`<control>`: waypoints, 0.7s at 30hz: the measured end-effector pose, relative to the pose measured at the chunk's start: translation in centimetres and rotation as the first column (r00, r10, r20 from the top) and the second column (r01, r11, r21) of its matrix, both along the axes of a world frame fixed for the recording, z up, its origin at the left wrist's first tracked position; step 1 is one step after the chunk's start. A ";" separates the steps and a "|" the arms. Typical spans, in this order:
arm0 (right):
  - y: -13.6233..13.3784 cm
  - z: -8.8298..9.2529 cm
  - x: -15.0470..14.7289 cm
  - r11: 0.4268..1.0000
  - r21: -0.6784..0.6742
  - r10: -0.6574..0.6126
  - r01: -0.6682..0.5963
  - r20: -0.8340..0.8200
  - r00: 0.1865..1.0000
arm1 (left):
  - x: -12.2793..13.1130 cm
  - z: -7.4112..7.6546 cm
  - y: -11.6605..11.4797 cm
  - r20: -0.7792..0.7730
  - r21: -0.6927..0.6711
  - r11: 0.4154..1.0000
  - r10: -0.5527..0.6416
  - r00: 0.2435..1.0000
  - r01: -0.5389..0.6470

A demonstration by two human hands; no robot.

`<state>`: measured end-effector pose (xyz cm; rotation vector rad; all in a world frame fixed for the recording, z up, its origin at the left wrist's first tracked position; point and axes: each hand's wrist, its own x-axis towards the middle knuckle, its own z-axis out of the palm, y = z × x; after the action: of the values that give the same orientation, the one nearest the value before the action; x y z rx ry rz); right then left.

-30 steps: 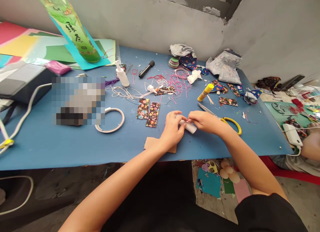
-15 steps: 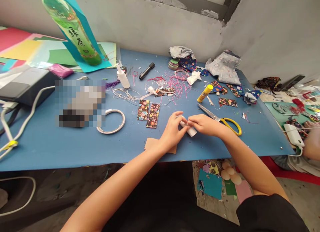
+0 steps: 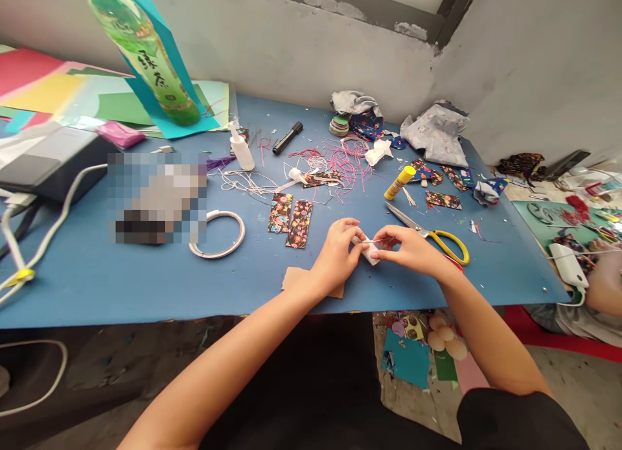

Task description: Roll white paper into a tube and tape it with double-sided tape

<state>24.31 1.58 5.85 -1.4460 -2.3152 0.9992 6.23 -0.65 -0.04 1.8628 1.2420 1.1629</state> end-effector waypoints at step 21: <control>-1.3 -3.2 0.1 0.881 0.455 -0.046 0.126 -0.184 0.982 | 0.0 0.2 0.0 0.053 -0.028 0.996 -0.082 0.995 0.083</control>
<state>24.46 0.26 2.65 -1.2019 -2.1469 0.4668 6.27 -0.68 0.13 1.8326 1.1376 1.1342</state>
